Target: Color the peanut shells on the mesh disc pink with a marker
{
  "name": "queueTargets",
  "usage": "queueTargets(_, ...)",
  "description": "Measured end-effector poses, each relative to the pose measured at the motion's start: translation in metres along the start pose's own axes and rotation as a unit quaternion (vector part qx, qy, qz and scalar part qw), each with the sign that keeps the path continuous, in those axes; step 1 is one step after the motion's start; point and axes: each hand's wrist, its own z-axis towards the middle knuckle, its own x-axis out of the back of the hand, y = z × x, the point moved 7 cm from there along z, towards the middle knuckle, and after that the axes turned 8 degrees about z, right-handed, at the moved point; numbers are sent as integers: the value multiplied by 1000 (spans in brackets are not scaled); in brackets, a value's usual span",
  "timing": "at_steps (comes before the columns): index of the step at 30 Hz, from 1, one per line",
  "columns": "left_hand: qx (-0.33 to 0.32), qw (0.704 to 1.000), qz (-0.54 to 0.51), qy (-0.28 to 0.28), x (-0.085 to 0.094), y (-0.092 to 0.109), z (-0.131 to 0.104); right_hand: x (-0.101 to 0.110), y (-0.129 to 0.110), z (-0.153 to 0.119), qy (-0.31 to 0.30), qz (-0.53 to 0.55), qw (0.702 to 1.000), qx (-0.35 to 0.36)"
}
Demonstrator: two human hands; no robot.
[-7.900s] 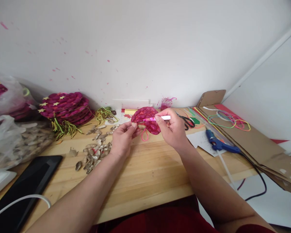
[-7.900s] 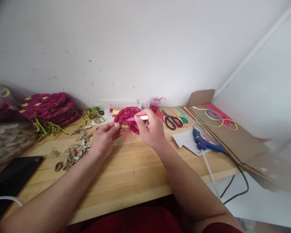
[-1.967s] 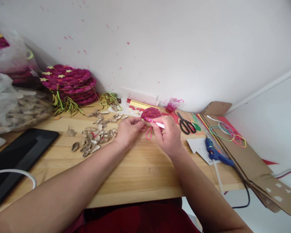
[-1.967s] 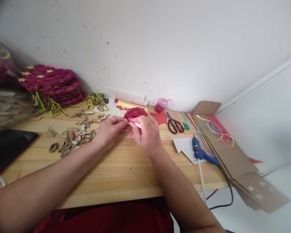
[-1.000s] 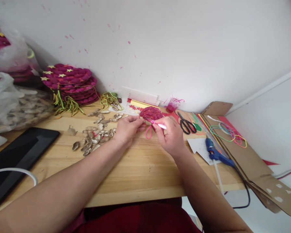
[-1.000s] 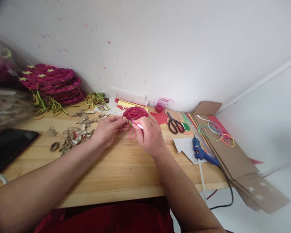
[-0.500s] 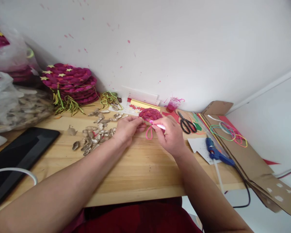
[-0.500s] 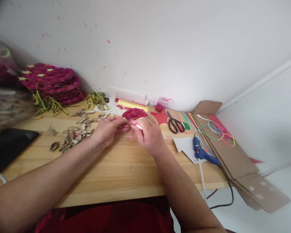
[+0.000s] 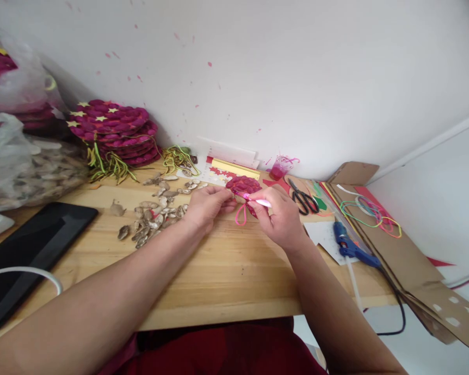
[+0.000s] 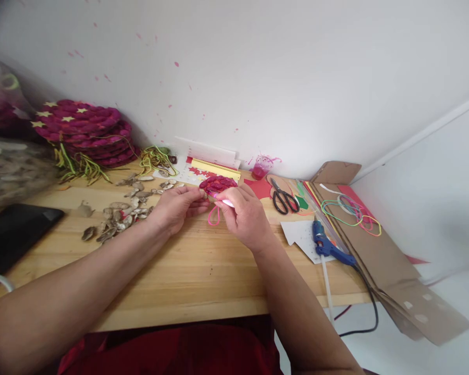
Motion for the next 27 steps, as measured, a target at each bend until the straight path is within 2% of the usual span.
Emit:
queueTargets(18,-1,1000,11,0,1,-1,1,-1,5,-1,-17,9,1000,-12)
queueTargets(27,5,1000,11,8,2,0,2,4,7,-2,-4,7,1000,-31)
